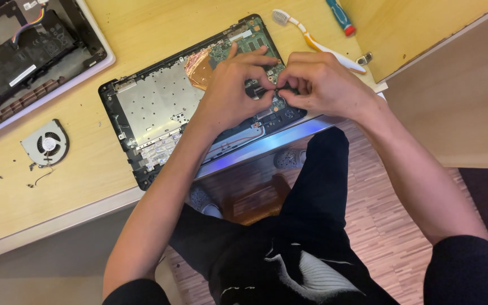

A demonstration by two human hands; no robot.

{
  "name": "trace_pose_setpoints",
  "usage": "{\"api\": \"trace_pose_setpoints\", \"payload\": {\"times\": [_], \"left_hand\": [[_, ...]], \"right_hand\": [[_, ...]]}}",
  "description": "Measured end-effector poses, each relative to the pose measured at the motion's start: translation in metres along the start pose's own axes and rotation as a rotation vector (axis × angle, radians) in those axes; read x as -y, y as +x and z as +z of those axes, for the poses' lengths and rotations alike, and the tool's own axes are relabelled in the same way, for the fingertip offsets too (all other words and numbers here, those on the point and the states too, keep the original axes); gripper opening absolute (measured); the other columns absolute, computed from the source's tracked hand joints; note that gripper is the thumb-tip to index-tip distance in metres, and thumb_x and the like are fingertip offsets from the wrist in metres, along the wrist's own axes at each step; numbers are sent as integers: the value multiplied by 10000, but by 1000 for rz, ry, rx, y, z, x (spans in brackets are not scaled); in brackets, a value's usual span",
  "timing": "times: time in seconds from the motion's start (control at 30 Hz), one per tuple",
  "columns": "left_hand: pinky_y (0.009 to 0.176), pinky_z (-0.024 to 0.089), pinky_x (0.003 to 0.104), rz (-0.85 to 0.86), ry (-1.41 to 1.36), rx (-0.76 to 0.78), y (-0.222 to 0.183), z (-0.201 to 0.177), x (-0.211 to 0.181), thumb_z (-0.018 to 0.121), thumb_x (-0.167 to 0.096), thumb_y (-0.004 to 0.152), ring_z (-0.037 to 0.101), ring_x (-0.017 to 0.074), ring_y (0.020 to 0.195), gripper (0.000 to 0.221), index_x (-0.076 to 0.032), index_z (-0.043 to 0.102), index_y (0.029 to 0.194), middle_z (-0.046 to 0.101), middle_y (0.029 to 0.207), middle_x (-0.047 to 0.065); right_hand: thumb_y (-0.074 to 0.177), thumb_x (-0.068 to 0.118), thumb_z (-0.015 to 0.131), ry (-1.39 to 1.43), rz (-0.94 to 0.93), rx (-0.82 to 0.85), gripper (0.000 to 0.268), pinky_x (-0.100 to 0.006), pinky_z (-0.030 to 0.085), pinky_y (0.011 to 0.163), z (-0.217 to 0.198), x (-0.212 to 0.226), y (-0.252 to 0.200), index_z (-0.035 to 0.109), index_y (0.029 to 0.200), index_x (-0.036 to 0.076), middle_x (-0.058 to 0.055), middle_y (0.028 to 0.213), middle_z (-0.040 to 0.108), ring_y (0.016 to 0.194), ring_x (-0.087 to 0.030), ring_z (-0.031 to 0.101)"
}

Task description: Installing a motherboard into a laptop chassis and connecting internal ribbon cables.

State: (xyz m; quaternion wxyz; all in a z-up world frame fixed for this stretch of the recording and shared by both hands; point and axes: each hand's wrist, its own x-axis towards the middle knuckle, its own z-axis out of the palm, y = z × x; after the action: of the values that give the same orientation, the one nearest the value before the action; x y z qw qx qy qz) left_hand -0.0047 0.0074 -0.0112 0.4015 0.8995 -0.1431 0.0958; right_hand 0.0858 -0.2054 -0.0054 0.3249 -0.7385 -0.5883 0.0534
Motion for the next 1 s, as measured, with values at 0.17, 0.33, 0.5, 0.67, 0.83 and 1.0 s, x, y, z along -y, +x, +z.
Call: {"api": "trace_pose_setpoints", "payload": {"times": [0.17,0.33,0.5,0.67,0.83,1.0], "left_hand": [[1209,188,614,9,-9,2,0,0,1,810,-150,822,567,304,1341,72,-195,770,783,712,1294,124],[1210,165,623,-14,-28,28,0,-3,-1,808,-152,832,528,300,1375,55,-185,770,810,698,1316,130],[1221,192,587,-21,-56,19,-1,-4,-1,811,-117,809,538,310,1371,141,-164,706,728,704,1299,161],[1225,180,576,-26,-65,18,-1,0,3,836,-111,804,534,309,1372,155,-162,710,728,701,1305,158],[1220,198,575,-36,-48,-20,1,5,4,852,-135,805,558,315,1343,119,-163,754,743,711,1282,150],[1186,264,591,12,6,-84,2,12,6,865,-143,789,594,313,1291,95,-173,777,769,746,1208,131]], "right_hand": [[912,-28,817,-16,39,-5,148,-309,430,588,3,5,0,702,998,7,-72,827,556,620,-166,513],[898,-2,840,143,179,-7,147,-229,467,586,-2,6,5,728,952,77,-18,806,587,632,-99,523],[921,-11,783,260,348,13,109,-194,453,571,-3,11,7,729,950,78,-15,839,579,657,-66,522],[918,-22,799,274,343,-9,139,-199,441,561,0,9,4,697,924,73,-22,840,564,633,-74,501],[931,-43,800,288,340,-58,146,-191,405,530,7,7,-2,697,926,61,-37,856,574,617,-77,473],[939,-64,809,303,277,-98,148,-193,419,555,8,6,-7,716,1000,34,-64,937,574,649,-89,498]]}}
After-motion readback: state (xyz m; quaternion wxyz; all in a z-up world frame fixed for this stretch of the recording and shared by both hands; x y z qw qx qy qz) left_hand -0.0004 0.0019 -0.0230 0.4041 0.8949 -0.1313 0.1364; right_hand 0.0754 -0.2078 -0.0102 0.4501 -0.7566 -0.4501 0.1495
